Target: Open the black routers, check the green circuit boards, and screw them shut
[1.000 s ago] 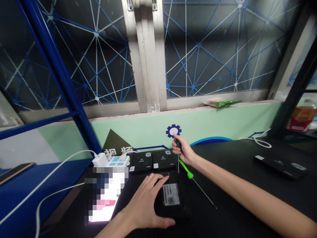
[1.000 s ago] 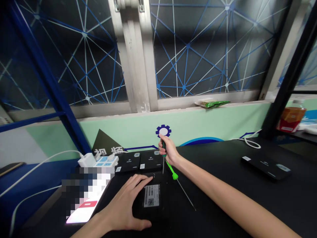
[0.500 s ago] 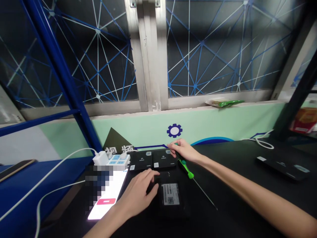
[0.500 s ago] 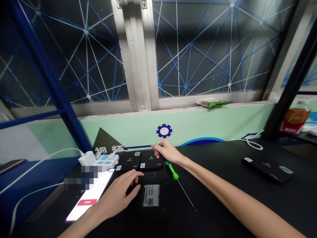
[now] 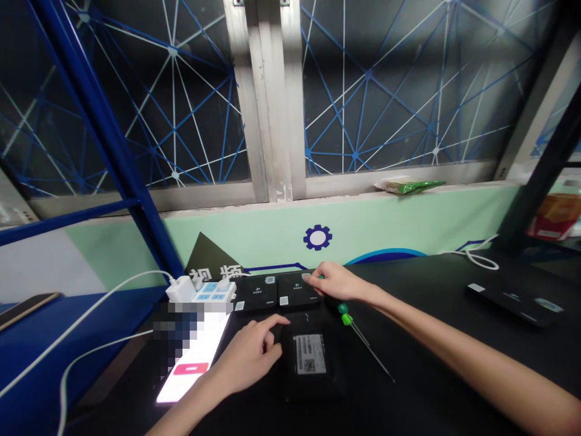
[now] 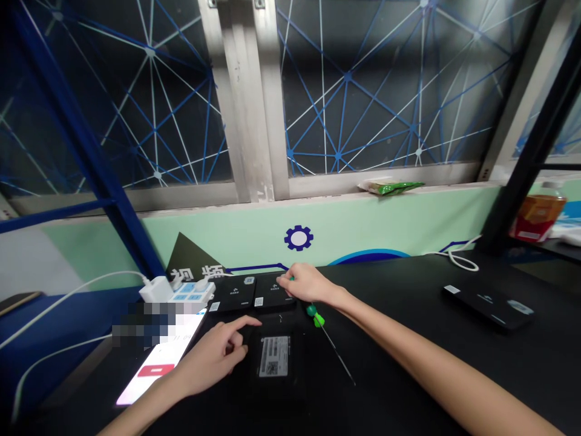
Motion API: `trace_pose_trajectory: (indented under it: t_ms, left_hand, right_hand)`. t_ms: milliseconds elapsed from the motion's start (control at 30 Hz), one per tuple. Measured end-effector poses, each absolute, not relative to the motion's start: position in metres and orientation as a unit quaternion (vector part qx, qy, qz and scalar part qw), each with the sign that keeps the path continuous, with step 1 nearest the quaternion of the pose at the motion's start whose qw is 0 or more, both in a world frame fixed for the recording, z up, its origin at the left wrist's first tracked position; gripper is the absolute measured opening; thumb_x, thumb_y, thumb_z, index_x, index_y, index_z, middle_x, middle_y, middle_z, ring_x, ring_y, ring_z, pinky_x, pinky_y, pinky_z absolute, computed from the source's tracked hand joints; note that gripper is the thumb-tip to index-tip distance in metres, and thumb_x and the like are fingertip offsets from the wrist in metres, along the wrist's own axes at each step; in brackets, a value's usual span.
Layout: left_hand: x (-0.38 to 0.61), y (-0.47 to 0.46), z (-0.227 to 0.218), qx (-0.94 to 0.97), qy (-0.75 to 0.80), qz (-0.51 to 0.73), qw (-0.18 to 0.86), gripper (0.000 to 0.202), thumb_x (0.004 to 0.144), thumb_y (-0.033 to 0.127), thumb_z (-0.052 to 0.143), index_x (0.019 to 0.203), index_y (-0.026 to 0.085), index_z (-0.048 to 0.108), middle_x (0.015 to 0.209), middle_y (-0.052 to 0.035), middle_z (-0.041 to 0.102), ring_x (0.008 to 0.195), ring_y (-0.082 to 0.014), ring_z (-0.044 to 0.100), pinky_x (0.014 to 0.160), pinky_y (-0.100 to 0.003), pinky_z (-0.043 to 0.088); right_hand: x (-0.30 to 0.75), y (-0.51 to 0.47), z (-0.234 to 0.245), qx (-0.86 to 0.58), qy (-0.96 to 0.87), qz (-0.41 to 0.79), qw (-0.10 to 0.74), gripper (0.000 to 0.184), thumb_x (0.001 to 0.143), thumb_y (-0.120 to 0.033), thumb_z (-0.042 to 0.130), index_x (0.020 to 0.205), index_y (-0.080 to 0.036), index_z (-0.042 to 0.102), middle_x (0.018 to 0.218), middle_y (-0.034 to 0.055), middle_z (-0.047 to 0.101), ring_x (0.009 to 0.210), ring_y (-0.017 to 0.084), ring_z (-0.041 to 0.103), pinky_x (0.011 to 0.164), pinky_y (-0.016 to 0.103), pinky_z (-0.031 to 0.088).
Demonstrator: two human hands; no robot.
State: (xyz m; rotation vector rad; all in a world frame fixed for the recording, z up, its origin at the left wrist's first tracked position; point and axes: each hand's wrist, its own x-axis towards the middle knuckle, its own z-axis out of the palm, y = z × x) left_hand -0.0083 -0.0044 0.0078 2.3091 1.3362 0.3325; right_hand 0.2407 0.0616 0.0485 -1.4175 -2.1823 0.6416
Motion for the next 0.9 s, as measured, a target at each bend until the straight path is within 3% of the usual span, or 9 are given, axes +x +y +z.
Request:
trace_pose_trajectory:
  t_ms: [167,367,533,900]
  left_hand:
    - [-0.009,-0.005,0.010,0.846,0.480,0.117,0.202,0.040,0.089,0.024,0.047,0.128,0.028,0.056,0.067,0.0076,0.055,0.070,-0.0176,0.056,0.078,-0.032,0.042]
    - [-0.011,-0.005,0.008,0.850,0.475,0.112,0.200,0.039,0.090,0.022,0.047,0.127,0.030,0.055,0.068,0.0076,0.055,0.072,-0.0174,0.055,0.076,-0.031,0.040]
    - [-0.011,-0.008,0.010,0.855,0.477,0.101,0.176,0.040,0.089,0.021,0.047,0.127,0.030,0.054,0.072,0.0052,0.055,0.076,-0.0192,0.055,0.071,-0.030,0.038]
    - [-0.010,-0.006,0.006,0.852,0.479,0.115,0.179,0.037,0.094,0.025,0.043,0.129,0.029,0.052,0.071,0.0052,0.052,0.075,-0.0189,0.054,0.073,-0.031,0.041]
  right_hand:
    - [0.237,0.058,0.045,-0.537,-0.805,0.189,0.166,0.041,0.089,-0.032,0.057,0.050,-0.019,0.059,0.051,0.0011,0.059,0.052,0.015,0.054,0.057,0.026,0.036]
    - [0.233,0.056,0.037,-0.567,-0.808,0.121,0.105,0.029,0.087,-0.033,0.060,0.063,-0.020,0.069,0.072,0.0088,0.072,0.075,0.027,0.068,0.064,0.031,0.041]
    - [0.233,0.053,0.034,-0.565,-0.816,0.099,0.071,0.025,0.087,-0.035,0.059,0.075,-0.019,0.075,0.083,0.0128,0.075,0.084,0.031,0.071,0.070,0.034,0.046]
    - [0.233,0.051,0.035,-0.552,-0.827,0.090,0.062,0.028,0.091,-0.032,0.057,0.079,-0.017,0.076,0.084,0.0152,0.075,0.084,0.032,0.073,0.066,0.033,0.048]
